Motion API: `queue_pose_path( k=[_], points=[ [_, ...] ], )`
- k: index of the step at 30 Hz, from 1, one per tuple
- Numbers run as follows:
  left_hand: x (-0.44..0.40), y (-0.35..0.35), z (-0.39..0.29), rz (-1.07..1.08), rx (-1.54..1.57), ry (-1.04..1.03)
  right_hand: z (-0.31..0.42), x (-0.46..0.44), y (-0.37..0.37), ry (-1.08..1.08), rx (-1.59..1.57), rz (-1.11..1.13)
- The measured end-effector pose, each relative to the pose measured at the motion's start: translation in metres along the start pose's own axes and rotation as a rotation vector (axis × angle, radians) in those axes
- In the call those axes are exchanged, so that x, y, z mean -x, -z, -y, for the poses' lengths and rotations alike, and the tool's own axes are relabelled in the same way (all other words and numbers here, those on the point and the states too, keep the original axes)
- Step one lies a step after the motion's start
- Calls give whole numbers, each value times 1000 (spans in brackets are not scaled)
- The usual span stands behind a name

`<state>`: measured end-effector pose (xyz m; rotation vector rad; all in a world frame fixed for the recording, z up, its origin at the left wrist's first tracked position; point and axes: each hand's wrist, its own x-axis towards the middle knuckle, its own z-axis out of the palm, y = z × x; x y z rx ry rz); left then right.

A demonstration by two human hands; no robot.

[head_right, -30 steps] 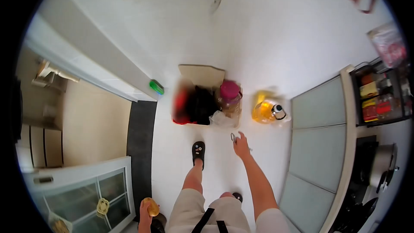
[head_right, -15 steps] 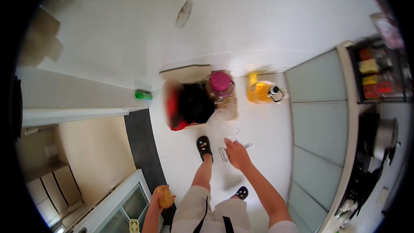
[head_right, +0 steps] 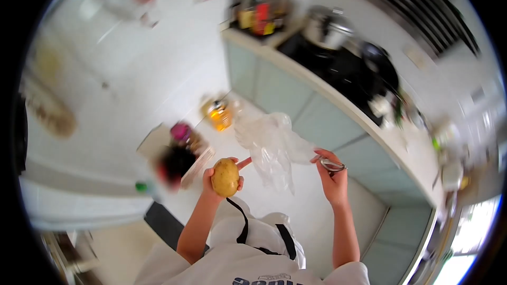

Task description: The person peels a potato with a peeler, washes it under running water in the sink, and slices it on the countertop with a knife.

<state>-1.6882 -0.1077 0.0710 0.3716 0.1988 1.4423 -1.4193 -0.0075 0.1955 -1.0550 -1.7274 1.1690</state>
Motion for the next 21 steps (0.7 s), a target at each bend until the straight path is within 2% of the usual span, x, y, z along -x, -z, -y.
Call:
queue_pose_path(
  k=[2, 4, 8, 11, 14, 17, 19, 21],
  points=[
    [-27, -37, 39, 116, -9, 145, 9, 42, 56, 52, 82, -101],
    [-50, -67, 88, 126, -80, 309, 17, 80, 112, 53, 201, -181],
    [-91, -125, 168, 186, -205, 657, 20, 124, 215, -99, 267, -260],
    [-130, -165, 229, 327, -291, 856, 1, 148, 280, -174, 229, -345],
    [-174, -199, 291, 462, -510, 945, -19, 173, 335, -218, 232, -458],
    [-219, -218, 353, 459, -465, 987, -41, 185, 390, -250, 275, -611],
    [-261, -235, 401, 545, -369, 1042, -64, 184, 433, -232, 314, -697],
    [-309, -261, 446, 668, -250, 1137, -98, 172, 480, -235, 197, -722]
  ],
)
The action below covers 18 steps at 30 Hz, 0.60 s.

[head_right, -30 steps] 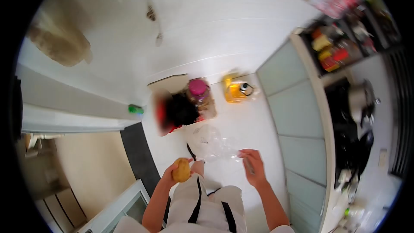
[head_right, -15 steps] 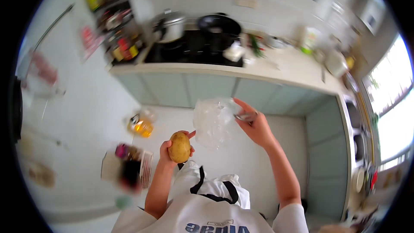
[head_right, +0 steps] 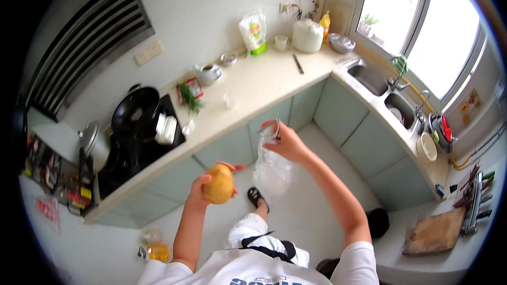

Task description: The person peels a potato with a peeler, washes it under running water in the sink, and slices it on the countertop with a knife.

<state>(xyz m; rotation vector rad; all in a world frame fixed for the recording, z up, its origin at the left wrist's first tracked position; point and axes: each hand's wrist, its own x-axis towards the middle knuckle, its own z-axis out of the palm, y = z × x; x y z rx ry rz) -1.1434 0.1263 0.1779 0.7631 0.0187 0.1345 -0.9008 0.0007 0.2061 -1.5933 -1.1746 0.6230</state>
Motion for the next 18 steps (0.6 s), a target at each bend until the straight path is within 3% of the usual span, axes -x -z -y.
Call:
queue_pose_path(
  k=[3, 8, 11, 15, 17, 18],
  points=[
    [-110, 13, -39, 140, -258, 202, -36, -75, 29, -75, -223, 19],
    [-270, 96, -48, 79, -1056, 318, -53, -182, 94, -216, -264, 125],
    [-314, 143, -37, 12, -1372, 372, -83, -220, 129, -204, -232, 108],
    [-365, 159, -74, -64, -1704, 511, -160, -282, 198, -65, 239, 338],
    [-389, 177, -82, -90, -1731, 628, -146, -310, 218, -235, 576, 167],
    [-402, 181, -90, -98, -1723, 703, -161, -326, 231, -211, 683, 109]
  ],
)
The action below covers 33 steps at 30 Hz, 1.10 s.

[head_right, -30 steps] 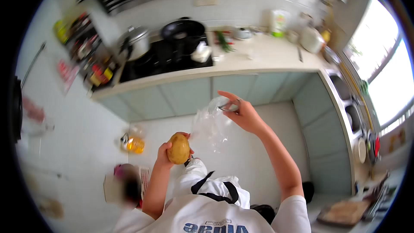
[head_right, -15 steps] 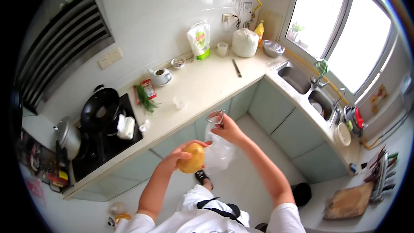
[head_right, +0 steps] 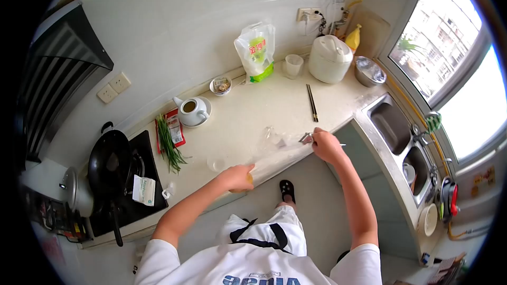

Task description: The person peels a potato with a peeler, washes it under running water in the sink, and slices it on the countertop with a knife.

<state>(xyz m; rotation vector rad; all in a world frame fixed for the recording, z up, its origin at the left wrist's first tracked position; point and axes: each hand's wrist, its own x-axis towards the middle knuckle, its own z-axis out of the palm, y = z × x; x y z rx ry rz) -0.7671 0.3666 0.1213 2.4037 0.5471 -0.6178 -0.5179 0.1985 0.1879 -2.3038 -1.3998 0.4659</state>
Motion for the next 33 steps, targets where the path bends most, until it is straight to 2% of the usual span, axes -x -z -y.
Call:
queue_pose_path(
  k=[1, 2, 3, 5, 6, 7, 9, 12, 15, 16, 19, 20, 21, 23, 26, 29, 31, 33],
  points=[
    [-13, 11, 2, 44, -5, 48, -17, -22, 3, -1, 97, -75],
    [-26, 20, 5, 26, 33, 84, -32, -46, 8, -37, 61, -32],
    [-39, 29, 7, 5, 71, 120, -62, -72, 1, 15, 150, -41],
    [-65, 45, 8, -48, 175, 214, -88, -110, 3, -73, 226, -67],
    [-80, 52, 11, -73, 241, 275, -115, -131, -8, -88, 99, -194],
    [-86, 57, 14, -85, 295, 338, -135, -147, -12, -173, 23, -183],
    [-105, 53, 21, -104, 417, 400, -172, -170, -28, -139, 41, -115],
    [-133, 70, 20, -128, 593, 401, -190, -189, -43, -165, -153, -70],
    [-131, 77, -2, -103, 769, 408, -174, -198, -29, -184, -147, -172],
    [-131, 84, -10, -104, 820, 406, -161, -200, -15, -115, -65, -243],
    [-126, 83, -28, -299, 717, 292, -131, -212, 9, -12, -97, -259],
    [-125, 89, -35, -312, 688, 304, -126, -220, 11, 67, -133, -205],
    [-123, 99, -45, -322, 659, 316, -123, -230, 7, 49, -222, -37],
    [-116, 122, -74, -297, 593, 350, -121, -248, -18, 177, -179, 119],
    [-137, 148, -106, -224, 449, 364, -142, -272, -78, 191, -147, 297],
    [-188, 129, -108, -144, 308, 375, -150, -276, -107, 85, -396, 389],
    [-224, 98, -86, -80, 220, 438, -142, -267, -99, 132, -474, 441],
    [-235, 76, -70, -243, 212, 432, -144, -267, -97, 167, -539, 498]
  ],
)
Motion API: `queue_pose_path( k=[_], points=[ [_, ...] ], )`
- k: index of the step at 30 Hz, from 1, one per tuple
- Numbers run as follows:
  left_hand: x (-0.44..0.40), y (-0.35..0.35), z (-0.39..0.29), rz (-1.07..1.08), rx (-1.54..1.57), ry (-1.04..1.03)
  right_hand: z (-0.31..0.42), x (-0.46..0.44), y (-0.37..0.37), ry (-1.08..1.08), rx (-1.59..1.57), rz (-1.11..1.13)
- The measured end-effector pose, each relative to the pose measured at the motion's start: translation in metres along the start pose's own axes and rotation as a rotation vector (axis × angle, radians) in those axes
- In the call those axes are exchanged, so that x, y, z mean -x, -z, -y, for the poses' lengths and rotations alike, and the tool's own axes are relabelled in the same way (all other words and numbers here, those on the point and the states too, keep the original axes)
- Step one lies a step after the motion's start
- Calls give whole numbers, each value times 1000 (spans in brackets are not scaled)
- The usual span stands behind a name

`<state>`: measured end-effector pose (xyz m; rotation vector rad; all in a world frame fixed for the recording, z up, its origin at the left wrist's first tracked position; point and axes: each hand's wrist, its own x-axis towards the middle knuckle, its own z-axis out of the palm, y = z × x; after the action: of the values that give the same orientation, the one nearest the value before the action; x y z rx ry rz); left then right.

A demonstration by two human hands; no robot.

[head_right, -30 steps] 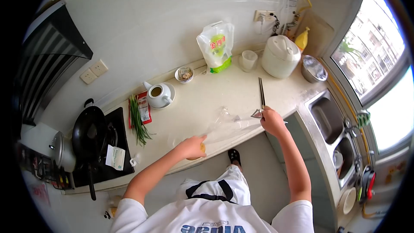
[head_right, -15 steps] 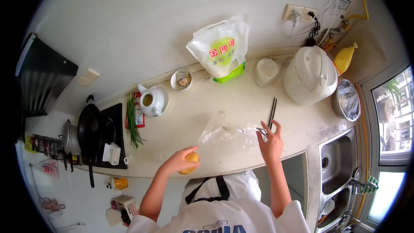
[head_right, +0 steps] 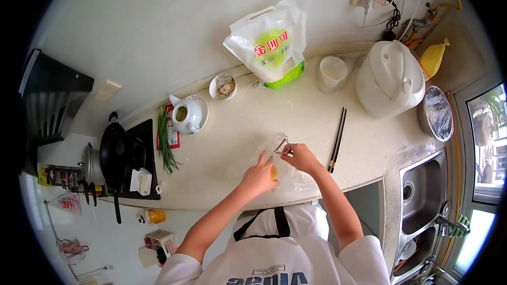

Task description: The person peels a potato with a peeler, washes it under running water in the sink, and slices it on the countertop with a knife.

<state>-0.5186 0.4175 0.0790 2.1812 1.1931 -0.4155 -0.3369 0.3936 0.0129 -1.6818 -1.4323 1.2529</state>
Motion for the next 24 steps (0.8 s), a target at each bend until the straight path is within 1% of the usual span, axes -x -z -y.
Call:
queue_pose_path(
  k=[1, 4, 5, 6, 8, 11, 14, 15, 18, 20, 21, 22, 23, 24],
  points=[
    [-4, -6, 4, -75, 13, -16, 2, 0, 5, 6, 36, 8],
    [-11, -5, 22, -65, 72, 84, 7, 8, 21, 9, 143, 48],
    [-10, 1, 28, -74, 64, 147, -12, 7, 21, 28, 141, -60],
    [-11, 6, 38, -87, 64, 179, -16, 8, 29, -19, 212, -137],
    [-12, 14, 62, -112, 62, 246, -23, 13, 44, -122, 191, -336],
    [-12, 24, 77, -102, 77, 318, -33, 13, 52, -214, 192, -427],
    [-14, 21, 76, -172, 123, 267, -48, -2, 45, -96, -10, -414],
    [-15, 22, 74, -188, 156, 271, -35, -6, 47, -157, 57, -444],
    [-18, 32, 67, -232, 252, 261, -23, -24, 55, 30, 116, -563],
    [-16, 39, 68, -257, 309, 225, -2, -25, 60, 91, 162, -616],
    [-10, 42, 68, -254, 314, 221, 11, -22, 63, 32, 183, -600],
    [-7, 46, 68, -256, 319, 213, 22, -18, 63, 61, 216, -626],
    [-6, 49, 68, -259, 324, 202, 36, -10, 63, 34, 184, -609],
    [-3, 46, 71, -312, 338, 179, 49, 0, 60, 7, 154, -593]
  ],
)
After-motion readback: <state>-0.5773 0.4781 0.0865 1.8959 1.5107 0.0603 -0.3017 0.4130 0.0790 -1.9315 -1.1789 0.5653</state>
